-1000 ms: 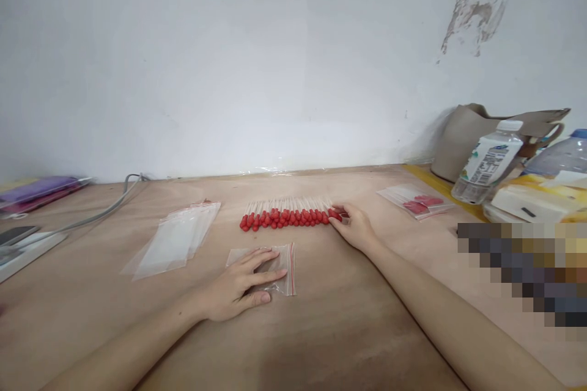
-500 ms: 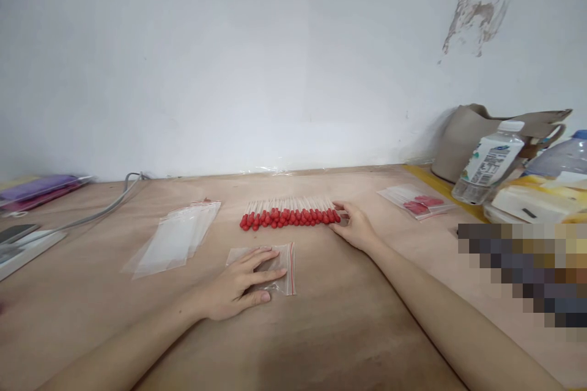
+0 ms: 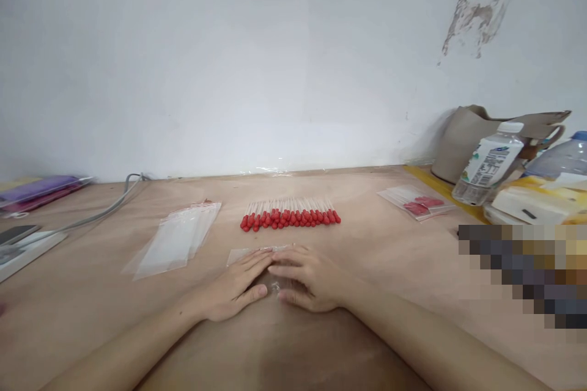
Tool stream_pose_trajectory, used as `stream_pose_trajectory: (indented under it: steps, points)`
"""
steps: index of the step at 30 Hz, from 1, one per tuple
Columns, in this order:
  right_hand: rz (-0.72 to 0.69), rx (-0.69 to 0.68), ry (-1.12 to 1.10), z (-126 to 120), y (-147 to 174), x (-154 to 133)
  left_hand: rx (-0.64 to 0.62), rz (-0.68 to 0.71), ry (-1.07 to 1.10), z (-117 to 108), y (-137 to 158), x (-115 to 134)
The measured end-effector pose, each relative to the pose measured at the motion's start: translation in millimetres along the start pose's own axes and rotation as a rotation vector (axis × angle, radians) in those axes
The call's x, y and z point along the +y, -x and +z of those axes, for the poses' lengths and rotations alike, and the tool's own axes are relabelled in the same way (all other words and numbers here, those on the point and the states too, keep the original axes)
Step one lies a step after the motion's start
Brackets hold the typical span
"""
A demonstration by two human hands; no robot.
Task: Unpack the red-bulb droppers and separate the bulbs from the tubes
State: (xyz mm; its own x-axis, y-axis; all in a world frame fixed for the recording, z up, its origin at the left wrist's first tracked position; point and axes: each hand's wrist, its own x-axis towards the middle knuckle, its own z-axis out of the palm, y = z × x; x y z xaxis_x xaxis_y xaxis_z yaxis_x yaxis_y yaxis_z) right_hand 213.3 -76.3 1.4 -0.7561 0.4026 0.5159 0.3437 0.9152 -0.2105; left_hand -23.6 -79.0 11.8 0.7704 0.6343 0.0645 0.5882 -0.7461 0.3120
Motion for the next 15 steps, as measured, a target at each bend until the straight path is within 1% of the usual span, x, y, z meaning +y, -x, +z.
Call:
stream_pose_trajectory:
  steps: [2, 4, 8, 10, 12, 13, 15]
  points:
    - [-0.030, -0.085, -0.025, 4.1, -0.3, -0.3, 0.011, -0.022, 0.012, -0.5, 2.3, -0.7]
    - [-0.020, -0.143, -0.052, 3.5, 2.6, 5.6, 0.011, -0.051, 0.026, -1.5, 4.5, -1.6]
    - [0.010, -0.180, -0.107, -1.3, 6.3, 13.7, -0.035, -0.056, 0.051, -4.4, 6.0, -3.4]
    - [0.019, -0.159, -0.145, -2.7, 5.1, 11.3, -0.055, -0.067, 0.084, -6.2, 5.5, -3.5]
    - [0.036, -0.120, -0.206, -4.9, 2.9, 8.6, -0.042, -0.079, 0.147, -8.4, 5.2, -2.1]
    - [0.061, -0.083, -0.226, -7.1, 2.1, 9.1, -0.027, -0.083, 0.192, -9.5, 5.2, -0.9]
    - [0.180, 0.072, -0.193, -15.4, 2.3, 17.6, 0.007, -0.134, 0.309, -11.7, 5.5, 2.0]
